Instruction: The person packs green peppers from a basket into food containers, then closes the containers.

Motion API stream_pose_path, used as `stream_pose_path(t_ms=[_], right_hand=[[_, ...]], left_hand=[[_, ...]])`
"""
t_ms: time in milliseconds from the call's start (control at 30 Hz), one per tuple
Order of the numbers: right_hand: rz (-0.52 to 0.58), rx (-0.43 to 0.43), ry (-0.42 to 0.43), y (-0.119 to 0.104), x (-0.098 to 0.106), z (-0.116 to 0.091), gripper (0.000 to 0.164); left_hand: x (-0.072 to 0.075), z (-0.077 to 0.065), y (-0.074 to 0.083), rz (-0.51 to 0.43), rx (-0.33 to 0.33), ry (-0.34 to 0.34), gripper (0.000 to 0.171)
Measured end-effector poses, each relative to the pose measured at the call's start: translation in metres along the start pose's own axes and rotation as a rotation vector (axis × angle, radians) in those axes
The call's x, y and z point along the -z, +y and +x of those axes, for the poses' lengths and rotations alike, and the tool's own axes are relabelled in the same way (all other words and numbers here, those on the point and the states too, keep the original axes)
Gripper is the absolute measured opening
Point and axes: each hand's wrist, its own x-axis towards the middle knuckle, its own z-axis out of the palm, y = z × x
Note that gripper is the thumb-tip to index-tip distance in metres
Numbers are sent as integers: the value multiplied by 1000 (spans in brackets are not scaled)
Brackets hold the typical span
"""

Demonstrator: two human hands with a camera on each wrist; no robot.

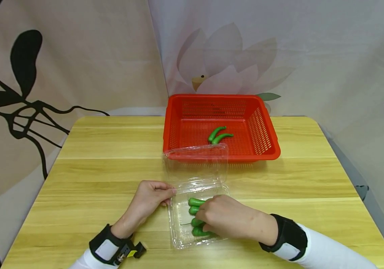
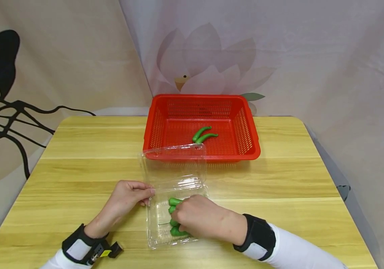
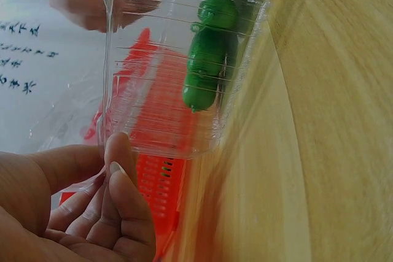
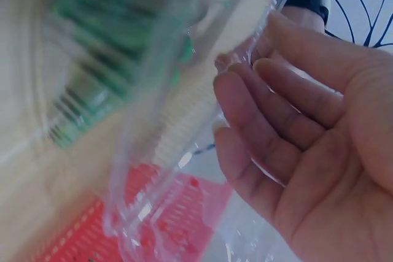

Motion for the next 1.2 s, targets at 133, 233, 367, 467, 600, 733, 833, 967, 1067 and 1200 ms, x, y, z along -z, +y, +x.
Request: stream_pose_path(t_ms=[133,233,367,467,600,733,833,967,1067,1200], right_hand=[[11,9,82,3,8,-2,17],[22,20,140,7,16,-5,17],[35,40,229,14,29,-6,15],[41,56,294,19,40,-5,13],[27,57,352,25,55,-3,18],[21,14,399,36,72,-2,28],[46,-29,459,48,82,0,31],[79,-81,531,67,91,3,31],[91,-128,542,81,95,4,35],[98,-206,502,99,101,7,41]], left_hand=[[0,0,1,3,1,-1,16],[0,0,1,10,3,-1,17],[0,0,1,8,3,-2,18],[0,0,1,6,2,3,19],[0,0,0,12,0,9,17],[0,1,0,5,-3,2,16],[0,1,0,-3,-1,-2,15],[1,1,0,-1,1,-3,16],[1,0,0,4,3,-3,16],[1,0,1,8,7,3,15]])
